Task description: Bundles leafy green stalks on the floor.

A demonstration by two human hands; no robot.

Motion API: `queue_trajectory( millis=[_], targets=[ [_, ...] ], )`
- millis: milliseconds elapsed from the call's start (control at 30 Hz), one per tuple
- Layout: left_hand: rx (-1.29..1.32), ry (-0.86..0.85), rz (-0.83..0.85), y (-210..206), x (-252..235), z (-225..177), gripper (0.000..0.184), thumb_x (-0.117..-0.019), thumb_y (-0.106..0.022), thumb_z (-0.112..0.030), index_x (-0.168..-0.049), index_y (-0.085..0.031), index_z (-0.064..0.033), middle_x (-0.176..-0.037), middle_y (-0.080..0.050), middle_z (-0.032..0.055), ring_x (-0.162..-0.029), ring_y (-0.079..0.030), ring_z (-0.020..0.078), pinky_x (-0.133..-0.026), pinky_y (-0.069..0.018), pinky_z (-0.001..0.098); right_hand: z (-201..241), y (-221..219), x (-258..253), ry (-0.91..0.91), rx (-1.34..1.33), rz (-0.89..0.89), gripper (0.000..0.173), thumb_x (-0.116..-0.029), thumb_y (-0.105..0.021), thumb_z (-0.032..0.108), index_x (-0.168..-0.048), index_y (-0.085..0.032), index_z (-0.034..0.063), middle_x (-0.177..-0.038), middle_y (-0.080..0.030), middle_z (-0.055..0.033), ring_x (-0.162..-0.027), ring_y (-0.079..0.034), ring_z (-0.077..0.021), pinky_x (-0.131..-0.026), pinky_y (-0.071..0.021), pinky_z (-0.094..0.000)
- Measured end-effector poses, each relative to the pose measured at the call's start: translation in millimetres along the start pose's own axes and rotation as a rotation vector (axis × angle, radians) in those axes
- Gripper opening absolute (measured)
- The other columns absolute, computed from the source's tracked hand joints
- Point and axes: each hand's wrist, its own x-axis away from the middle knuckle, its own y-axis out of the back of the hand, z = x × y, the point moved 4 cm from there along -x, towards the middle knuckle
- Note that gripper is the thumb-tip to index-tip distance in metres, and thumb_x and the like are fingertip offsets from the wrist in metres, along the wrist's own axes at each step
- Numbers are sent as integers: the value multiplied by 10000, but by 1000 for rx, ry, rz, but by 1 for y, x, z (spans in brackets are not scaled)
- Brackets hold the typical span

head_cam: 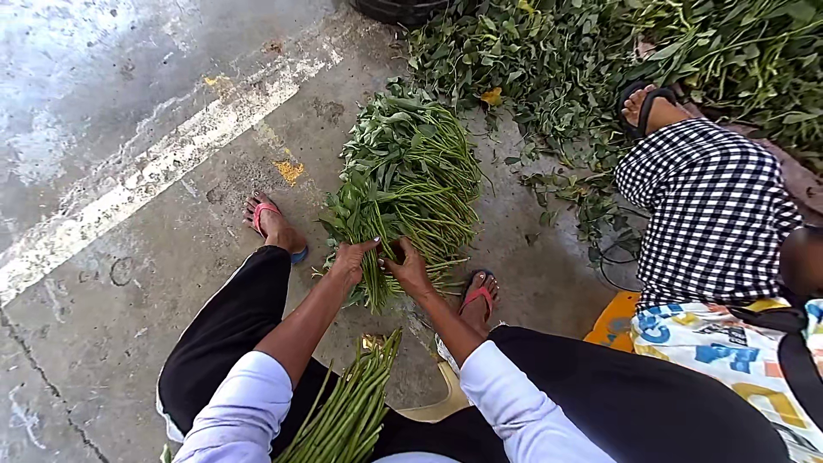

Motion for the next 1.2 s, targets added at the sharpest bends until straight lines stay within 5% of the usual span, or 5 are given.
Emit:
queue_trajectory(
  millis=[133,367,467,867,1200],
  targets=[
    [88,-12,16,2,-2,-6,485,-904,-750,-47,-1337,-530,-29,-1132,-670,151,-950,-680,240,-824,-586,417,-9,10,-4,-101,-353,41,309,-947,-704,31,-1225,-596,-47,-981,-671,-112,-806,-652,-126,-775,-575,-300],
    [121,3,-87,7,-6,-4,562,-911,-747,-58,-1393,-460,-22,-1145,-648,192,-893,-690,278,-763,-601,424,-13,12,-3,-25,-392,-56,280,-906,-721,-25,-1168,-623,-49,-956,-674,-106,-803,-653,-124,-761,-576,-286],
    [54,21,18,2,-4,-1,619,-879,-808,-141,-1389,-480,-16,-1202,-655,173,-1032,-672,249,-897,-574,428,-14,5,-1,-3,-324,31,289,-893,-740,1,-1157,-632,-50,-938,-671,-103,-819,-651,-130,-788,-574,-301],
    [9,42,83,2,-5,-6,511,-864,-742,45,-1317,-508,6,-1120,-679,165,-969,-683,238,-858,-579,413,-15,7,-2,-193,-732,10,187,-920,-674,-67,-1083,-636,15,-925,-671,-56,-805,-643,-122,-771,-569,-293],
    [177,-28,-29,15,-17,-11,389,-939,-642,25,-1313,-535,6,-1132,-681,192,-962,-699,279,-832,-594,423,-30,19,-6,-55,-222,255,289,-859,-780,14,-1116,-663,-48,-952,-679,-91,-835,-646,-108,-809,-567,-281]
  ],
)
